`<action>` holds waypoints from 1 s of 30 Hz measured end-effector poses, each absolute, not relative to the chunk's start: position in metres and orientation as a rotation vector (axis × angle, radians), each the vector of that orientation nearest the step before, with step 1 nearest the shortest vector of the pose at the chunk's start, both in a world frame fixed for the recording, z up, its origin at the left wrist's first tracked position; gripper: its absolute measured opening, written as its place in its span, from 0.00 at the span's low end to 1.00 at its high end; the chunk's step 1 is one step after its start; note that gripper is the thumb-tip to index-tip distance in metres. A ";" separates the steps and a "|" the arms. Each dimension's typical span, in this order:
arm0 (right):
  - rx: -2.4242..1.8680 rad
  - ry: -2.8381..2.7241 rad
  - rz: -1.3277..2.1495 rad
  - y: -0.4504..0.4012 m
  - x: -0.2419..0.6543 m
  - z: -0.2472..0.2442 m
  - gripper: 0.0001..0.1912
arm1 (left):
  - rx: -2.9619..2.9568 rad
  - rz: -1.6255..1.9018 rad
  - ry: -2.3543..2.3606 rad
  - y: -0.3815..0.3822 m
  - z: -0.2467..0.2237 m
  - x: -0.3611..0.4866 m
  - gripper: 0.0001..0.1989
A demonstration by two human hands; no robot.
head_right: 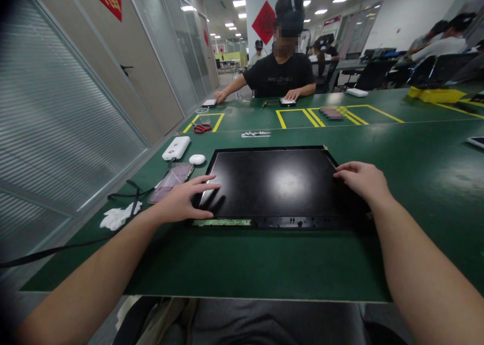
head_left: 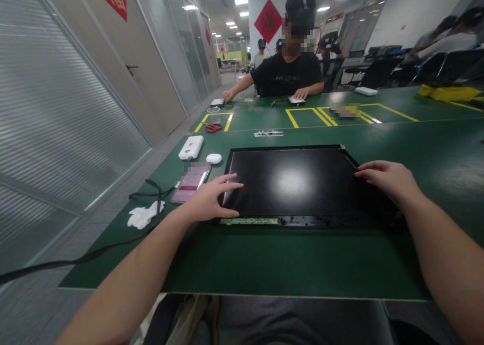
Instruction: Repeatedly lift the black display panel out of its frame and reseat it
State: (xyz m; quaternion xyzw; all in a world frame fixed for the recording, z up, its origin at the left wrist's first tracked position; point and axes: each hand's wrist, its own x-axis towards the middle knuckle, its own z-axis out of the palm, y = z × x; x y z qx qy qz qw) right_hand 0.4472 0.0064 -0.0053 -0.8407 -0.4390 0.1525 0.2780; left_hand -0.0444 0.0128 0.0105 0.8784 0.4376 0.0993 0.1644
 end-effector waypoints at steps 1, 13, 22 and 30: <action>-2.263 -1.174 0.399 0.006 0.447 -0.006 0.11 | 2.510 0.282 1.247 0.013 0.010 -0.044 0.39; -2.213 -1.117 0.445 0.006 0.446 -0.006 0.12 | 2.548 0.267 1.248 0.012 0.010 -0.045 0.38; -2.258 -1.174 0.416 0.007 0.446 -0.004 0.12 | 2.532 0.283 1.220 0.014 0.009 -0.045 0.38; -2.231 -1.280 0.325 0.007 0.454 -0.010 0.13 | 2.527 0.328 1.188 0.014 0.008 -0.044 0.36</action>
